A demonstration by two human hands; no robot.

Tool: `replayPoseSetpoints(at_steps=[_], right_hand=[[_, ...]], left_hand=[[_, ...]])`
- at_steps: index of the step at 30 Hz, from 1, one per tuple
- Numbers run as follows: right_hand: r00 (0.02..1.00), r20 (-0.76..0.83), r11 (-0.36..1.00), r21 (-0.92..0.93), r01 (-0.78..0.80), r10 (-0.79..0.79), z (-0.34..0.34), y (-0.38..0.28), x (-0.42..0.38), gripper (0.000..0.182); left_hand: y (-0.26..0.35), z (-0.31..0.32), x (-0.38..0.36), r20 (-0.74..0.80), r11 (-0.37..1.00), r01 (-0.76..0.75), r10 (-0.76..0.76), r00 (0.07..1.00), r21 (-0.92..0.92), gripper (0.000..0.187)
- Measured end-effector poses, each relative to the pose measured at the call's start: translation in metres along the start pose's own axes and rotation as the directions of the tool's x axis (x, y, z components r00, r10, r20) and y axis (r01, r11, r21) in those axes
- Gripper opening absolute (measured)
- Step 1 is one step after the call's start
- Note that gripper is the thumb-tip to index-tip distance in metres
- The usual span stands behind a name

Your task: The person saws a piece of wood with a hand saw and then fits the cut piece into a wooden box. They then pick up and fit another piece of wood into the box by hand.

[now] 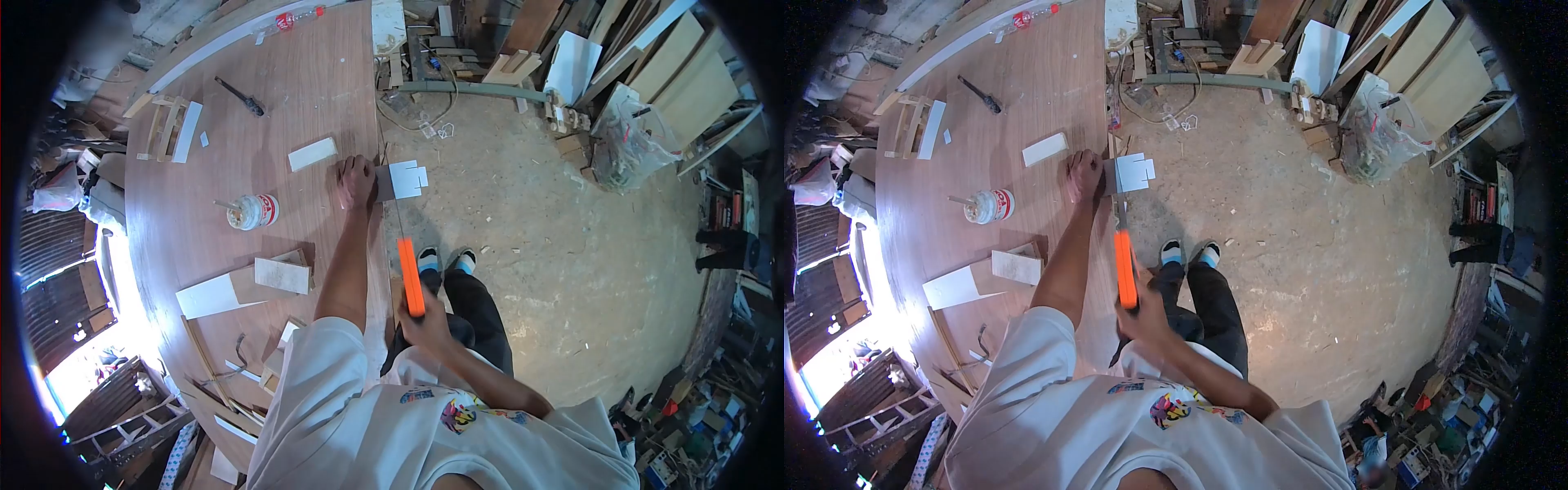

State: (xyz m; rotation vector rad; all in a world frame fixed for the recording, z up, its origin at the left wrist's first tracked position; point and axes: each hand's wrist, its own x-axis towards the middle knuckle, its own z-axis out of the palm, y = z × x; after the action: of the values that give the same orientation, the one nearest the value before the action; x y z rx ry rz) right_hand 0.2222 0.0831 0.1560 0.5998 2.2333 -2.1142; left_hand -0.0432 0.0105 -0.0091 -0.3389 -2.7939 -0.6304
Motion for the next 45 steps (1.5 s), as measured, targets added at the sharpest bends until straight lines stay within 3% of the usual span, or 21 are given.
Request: replayPoseSetpoints(at_steps=[3,4,6,9,10,13,15,16,18,21,24,27,28,31,34,36,39,40,42,45], right_hand=[[0.996,0.088,1.000,0.009,-0.023,0.022,-0.020,-0.020,-0.031,0.013],[0.987,0.049,0.985,0.073,-0.155,0.152,-0.015,-0.029,-0.022,0.013],[1.000,0.014,0.999,0.032,-0.022,0.022,-0.015,-0.016,0.030,0.012],[0.999,0.034,1.000,0.010,-0.025,0.025,-0.001,-0.010,0.066,0.011],[1.000,0.017,0.999,-0.044,0.012,-0.011,0.001,-0.004,0.056,0.013],[0.999,0.033,1.000,0.027,0.002,-0.003,-0.009,-0.001,-0.007,0.017],[0.994,0.098,0.998,0.029,-0.054,0.050,-0.021,-0.021,-0.027,0.019],[0.991,0.050,0.992,-0.027,-0.122,0.123,-0.017,-0.034,-0.013,0.017],[0.999,-0.032,1.000,0.006,0.003,-0.003,-0.008,-0.002,0.038,0.015],[1.000,0.012,1.000,0.002,0.023,-0.023,0.004,-0.003,0.080,0.013],[0.993,-0.033,0.991,-0.074,0.113,-0.116,0.000,0.008,0.019,0.018],[0.997,0.074,1.000,0.000,-0.012,0.012,-0.020,-0.021,-0.015,0.018],[0.987,0.087,0.987,0.072,-0.141,0.135,-0.018,-0.022,-0.005,0.016],[0.999,0.030,1.000,0.008,-0.019,0.019,-0.007,-0.001,0.054,0.016],[1.000,0.007,1.000,0.017,0.001,-0.001,0.001,0.004,0.030,0.017],[0.997,0.043,0.997,-0.034,-0.069,0.071,-0.007,-0.021,-0.024,0.017],[0.993,0.077,0.995,0.021,-0.093,0.091,-0.017,-0.031,-0.028,0.017],[0.989,0.055,0.990,0.028,-0.140,0.138,-0.013,-0.030,-0.008,0.016],[0.998,-0.028,0.999,0.013,-0.050,0.050,-0.003,-0.006,0.051,0.014],[1.000,-0.029,1.000,0.019,-0.002,0.003,0.007,-0.012,0.058,0.013]], left_hand=[[0.003,0.001,0.000,-0.015,1.000,0.005,-0.004,1.000,0.025,0.011],[0.001,0.000,-0.001,-0.012,1.000,-0.015,0.016,1.000,0.010,0.011],[0.004,-0.002,-0.001,-0.013,0.999,-0.040,0.039,0.999,-0.003,0.011],[0.005,-0.010,-0.004,0.018,0.999,-0.031,0.031,0.999,-0.015,0.010],[0.004,-0.008,-0.005,0.026,1.000,-0.019,0.019,0.999,-0.005,0.009],[0.001,-0.003,-0.002,0.026,1.000,-0.008,0.008,1.000,0.006,0.009],[0.001,0.000,-0.002,0.022,1.000,-0.008,0.008,1.000,0.004,0.009],[-0.001,0.001,-0.002,0.032,1.000,-0.014,0.014,0.999,-0.018,0.009],[0.002,-0.002,-0.002,0.037,0.999,-0.023,0.024,0.999,-0.040,0.009],[0.009,-0.015,-0.004,0.037,0.999,-0.023,0.024,0.999,-0.025,0.009],[0.006,-0.007,-0.002,0.030,0.997,0.026,-0.024,0.999,-0.068,0.010],[-0.001,0.000,-0.002,0.016,1.000,-0.001,0.001,1.000,-0.018,0.010],[-0.002,0.000,-0.003,0.006,0.999,-0.038,0.038,0.999,-0.025,0.010],[-0.004,0.002,-0.001,-0.004,0.997,-0.074,0.074,0.997,-0.034,0.010],[-0.006,0.003,-0.004,-0.001,0.998,-0.064,0.064,0.998,-0.027,0.009],[-0.001,0.002,-0.004,-0.014,0.999,-0.044,0.044,0.999,-0.024,0.009],[0.003,0.000,-0.002,0.005,1.000,-0.030,0.030,1.000,-0.008,0.009],[-0.002,0.003,-0.002,-0.005,0.998,-0.063,0.063,0.998,-0.028,0.008],[-0.001,0.001,-0.002,-0.017,0.995,-0.093,0.092,0.996,-0.041,0.008],[0.002,-0.008,-0.003,0.024,0.998,-0.059,0.060,0.998,-0.037,0.009]])
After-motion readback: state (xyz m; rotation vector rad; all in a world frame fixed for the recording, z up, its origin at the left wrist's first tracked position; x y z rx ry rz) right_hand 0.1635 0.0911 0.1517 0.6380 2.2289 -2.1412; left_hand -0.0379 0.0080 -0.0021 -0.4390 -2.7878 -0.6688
